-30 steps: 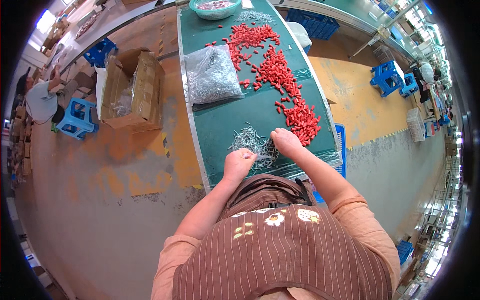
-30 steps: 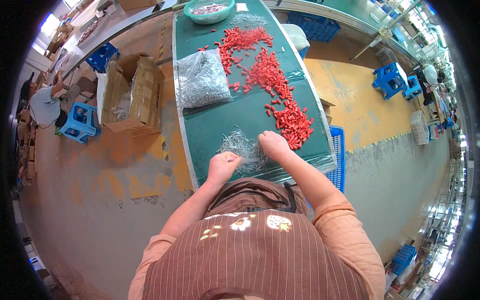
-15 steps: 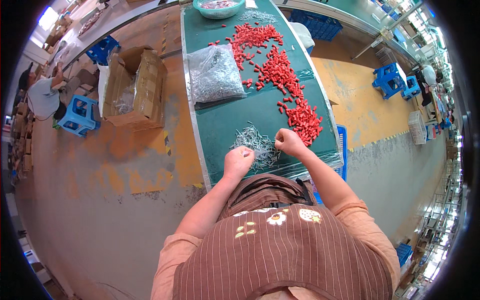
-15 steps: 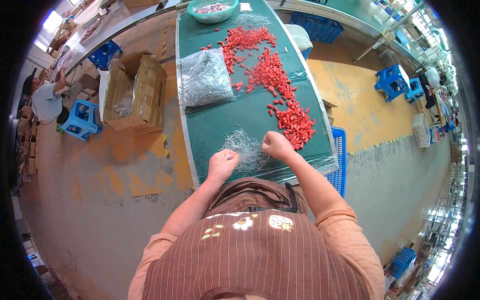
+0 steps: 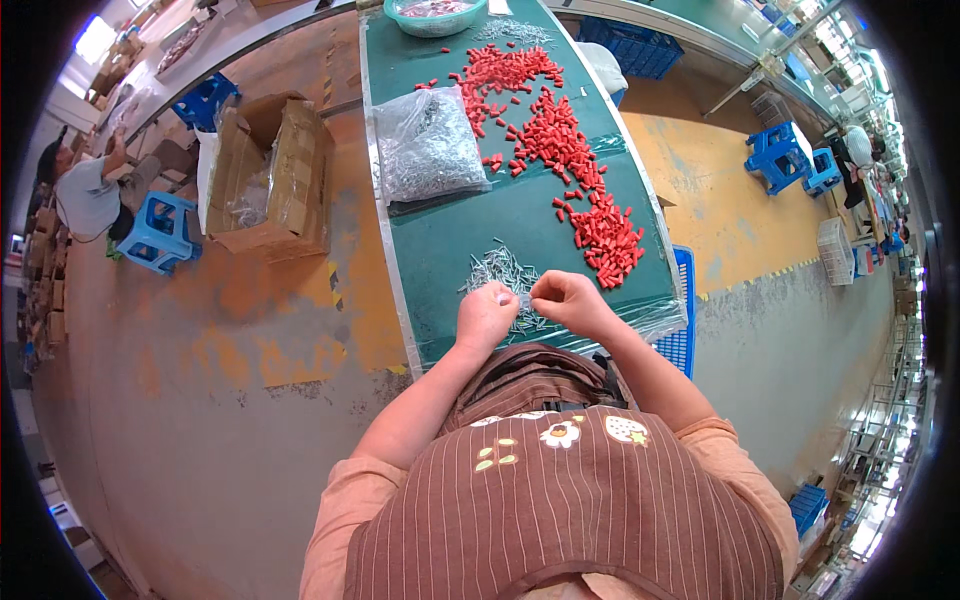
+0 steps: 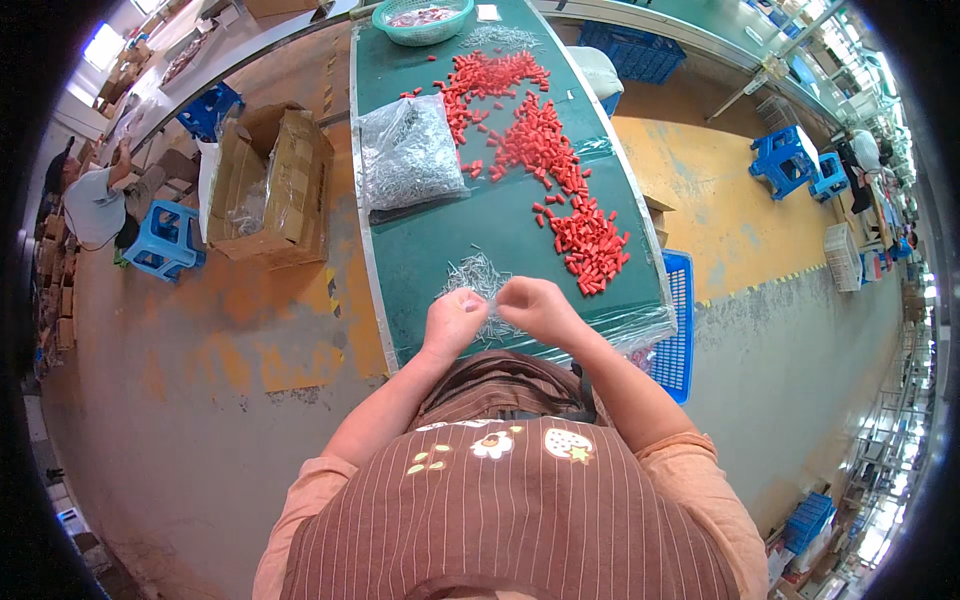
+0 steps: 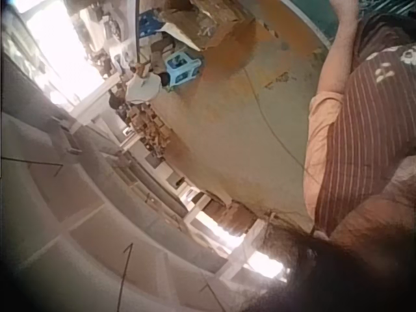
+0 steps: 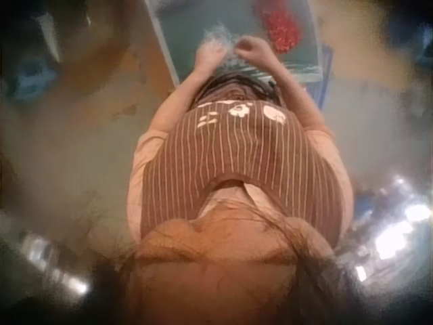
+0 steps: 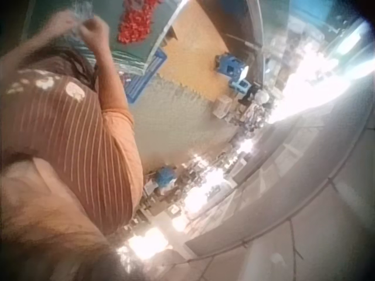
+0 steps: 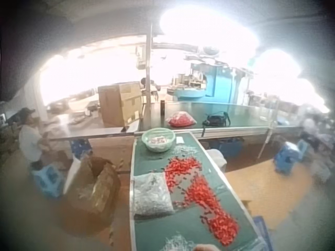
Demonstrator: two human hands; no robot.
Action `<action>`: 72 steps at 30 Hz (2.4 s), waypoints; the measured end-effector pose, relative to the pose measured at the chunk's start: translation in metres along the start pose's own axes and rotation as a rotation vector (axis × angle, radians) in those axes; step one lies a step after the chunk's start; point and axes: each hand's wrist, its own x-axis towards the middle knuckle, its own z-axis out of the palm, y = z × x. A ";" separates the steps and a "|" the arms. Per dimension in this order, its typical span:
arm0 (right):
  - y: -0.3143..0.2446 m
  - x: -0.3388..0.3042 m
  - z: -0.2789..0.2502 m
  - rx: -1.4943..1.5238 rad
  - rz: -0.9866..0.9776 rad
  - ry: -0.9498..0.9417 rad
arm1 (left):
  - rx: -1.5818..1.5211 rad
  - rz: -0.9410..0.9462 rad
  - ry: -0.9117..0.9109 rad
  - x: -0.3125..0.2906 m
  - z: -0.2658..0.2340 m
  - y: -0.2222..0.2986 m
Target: The person assembles small silver metal pins into red plastic components by hand on a workbench.
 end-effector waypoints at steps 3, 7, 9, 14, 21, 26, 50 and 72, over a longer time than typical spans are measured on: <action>-0.017 0.000 0.006 -0.302 -0.083 -0.009 | 0.015 0.053 0.029 -0.002 0.002 0.001; -0.017 0.002 0.009 -0.561 -0.158 0.017 | -0.006 0.055 0.014 -0.002 0.007 -0.006; -0.014 0.003 0.010 -0.637 -0.181 0.011 | -0.008 0.051 0.007 -0.002 0.009 -0.009; -0.009 0.002 0.013 -0.858 -0.308 0.041 | 0.017 0.033 -0.014 -0.002 0.010 -0.009; -0.013 0.003 0.008 -0.711 -0.232 0.005 | 0.024 0.031 -0.013 -0.002 0.009 -0.010; 0.015 0.016 -0.030 -0.630 -0.076 0.195 | -0.017 -0.038 -0.025 -0.001 0.001 -0.009; 0.080 -0.001 -0.101 -0.806 0.166 0.301 | -0.604 -0.424 -0.177 0.006 -0.008 -0.023; 0.071 0.002 -0.051 -0.863 0.179 0.187 | -0.008 0.043 0.098 -0.001 0.006 -0.020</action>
